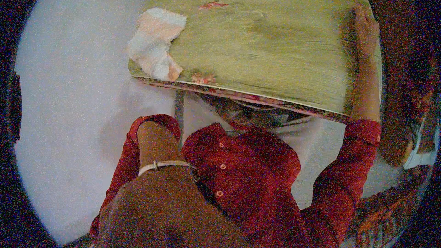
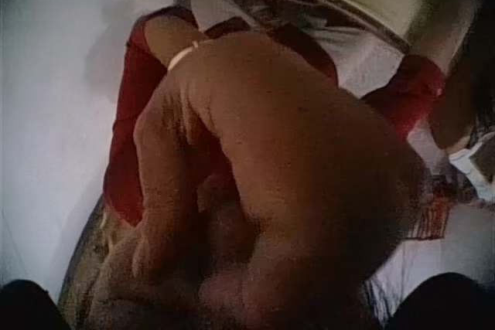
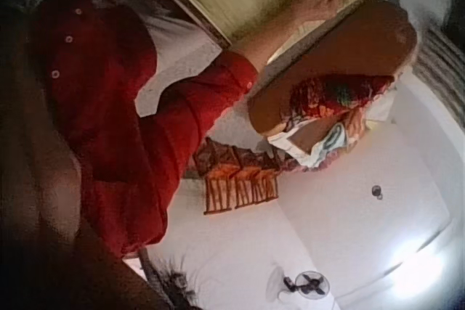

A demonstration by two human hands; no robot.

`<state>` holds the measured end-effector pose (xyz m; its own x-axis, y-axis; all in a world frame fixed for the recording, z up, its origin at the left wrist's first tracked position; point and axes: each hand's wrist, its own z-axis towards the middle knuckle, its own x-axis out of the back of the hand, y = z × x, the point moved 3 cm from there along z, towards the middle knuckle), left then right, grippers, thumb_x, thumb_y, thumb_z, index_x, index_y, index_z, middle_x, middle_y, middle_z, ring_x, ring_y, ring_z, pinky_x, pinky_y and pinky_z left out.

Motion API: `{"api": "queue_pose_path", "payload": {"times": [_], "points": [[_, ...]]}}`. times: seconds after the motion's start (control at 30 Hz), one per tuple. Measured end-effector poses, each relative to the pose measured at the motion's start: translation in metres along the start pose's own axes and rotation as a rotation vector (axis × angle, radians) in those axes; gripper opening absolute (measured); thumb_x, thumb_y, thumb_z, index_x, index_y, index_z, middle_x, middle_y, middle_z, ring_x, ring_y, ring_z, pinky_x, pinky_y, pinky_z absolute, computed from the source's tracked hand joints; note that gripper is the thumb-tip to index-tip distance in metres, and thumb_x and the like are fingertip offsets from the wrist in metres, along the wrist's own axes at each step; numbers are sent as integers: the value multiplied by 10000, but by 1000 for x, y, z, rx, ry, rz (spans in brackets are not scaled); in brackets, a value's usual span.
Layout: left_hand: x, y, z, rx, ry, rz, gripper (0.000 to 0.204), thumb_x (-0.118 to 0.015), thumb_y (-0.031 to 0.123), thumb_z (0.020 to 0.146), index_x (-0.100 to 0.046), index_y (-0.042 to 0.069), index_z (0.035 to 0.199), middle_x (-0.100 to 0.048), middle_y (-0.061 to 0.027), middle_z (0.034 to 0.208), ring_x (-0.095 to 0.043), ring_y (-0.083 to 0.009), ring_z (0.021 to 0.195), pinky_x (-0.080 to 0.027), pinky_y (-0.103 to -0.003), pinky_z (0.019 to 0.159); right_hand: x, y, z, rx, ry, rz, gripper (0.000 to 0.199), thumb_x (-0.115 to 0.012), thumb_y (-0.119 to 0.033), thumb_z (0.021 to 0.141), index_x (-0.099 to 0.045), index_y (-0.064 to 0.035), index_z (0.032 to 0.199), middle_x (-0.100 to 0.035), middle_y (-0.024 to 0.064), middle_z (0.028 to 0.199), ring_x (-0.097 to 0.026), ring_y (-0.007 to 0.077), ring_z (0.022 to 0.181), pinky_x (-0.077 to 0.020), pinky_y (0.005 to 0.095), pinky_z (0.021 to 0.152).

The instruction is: The person wipes the surface of a light-colored table with a white cloth, moving the cloth in circular and back-and-forth motions across the tabletop. A smartphone rests on the table during the cleaning.

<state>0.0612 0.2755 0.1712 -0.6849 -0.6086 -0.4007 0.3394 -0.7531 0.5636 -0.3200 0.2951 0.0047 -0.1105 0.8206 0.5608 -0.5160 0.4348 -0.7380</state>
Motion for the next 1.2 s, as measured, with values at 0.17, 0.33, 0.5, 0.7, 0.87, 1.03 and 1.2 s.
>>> {"api": "queue_pose_path", "payload": {"times": [0.17,0.33,0.5,0.7,0.87,1.03,1.2], "points": [[-4,-11,6,-25,-44,-92,278,-684,272,821,-628,33,952,-608,-184,1000,-597,-284,930,-481,-409,827,9,22,12,96,-39,-167,400,-526,-354,912,-678,-19,1072,-684,91,1024,-599,161,963,-431,283,868],[-5,-17,2,-37,-35,-96,287,-691,267,813,-616,31,957,-603,-176,998,-592,-271,918,-478,-400,813,-1,15,4,56,-18,-105,368,-509,-320,926,-672,-21,1066,-674,106,1033,-607,205,957,-448,302,858],[-8,-15,2,-52,-47,-110,298,-699,263,805,-605,29,962,-599,-169,996,-587,-258,907,-474,-390,799,-1,14,4,104,38,36,398,-515,-341,922,-680,3,1033,-683,71,955,-590,147,905,-434,267,835],[-8,-15,-3,-71,-46,-104,312,-708,258,795,-591,26,968,-594,-160,993,-581,-243,893,-470,-378,782,3,11,1,133,36,35,392,-516,-342,925,-686,0,1013,-676,55,929,-583,139,884,-433,266,825],[-6,-5,-12,-88,-39,-81,326,-715,254,787,-579,24,974,-590,-152,991,-576,-230,882,-467,-368,767,7,18,4,133,34,42,385,-520,-338,929,-684,2,1004,-674,53,926,-581,138,883,-435,269,824],[-2,-2,-17,-94,-7,-38,341,-723,249,779,-567,21,979,-585,-144,988,-572,-217,871,-464,-358,753,5,14,2,87,-29,61,402,-525,-358,933,-685,3,1013,-671,48,924,-581,127,868,-438,256,807],[29,27,-36,-134,159,246,356,-731,245,771,-556,19,984,-581,-137,986,-567,-204,859,-460,-349,739,13,20,3,118,40,49,416,-522,-371,932,-685,0,1025,-672,47,941,-580,131,889,-437,265,816]]}}
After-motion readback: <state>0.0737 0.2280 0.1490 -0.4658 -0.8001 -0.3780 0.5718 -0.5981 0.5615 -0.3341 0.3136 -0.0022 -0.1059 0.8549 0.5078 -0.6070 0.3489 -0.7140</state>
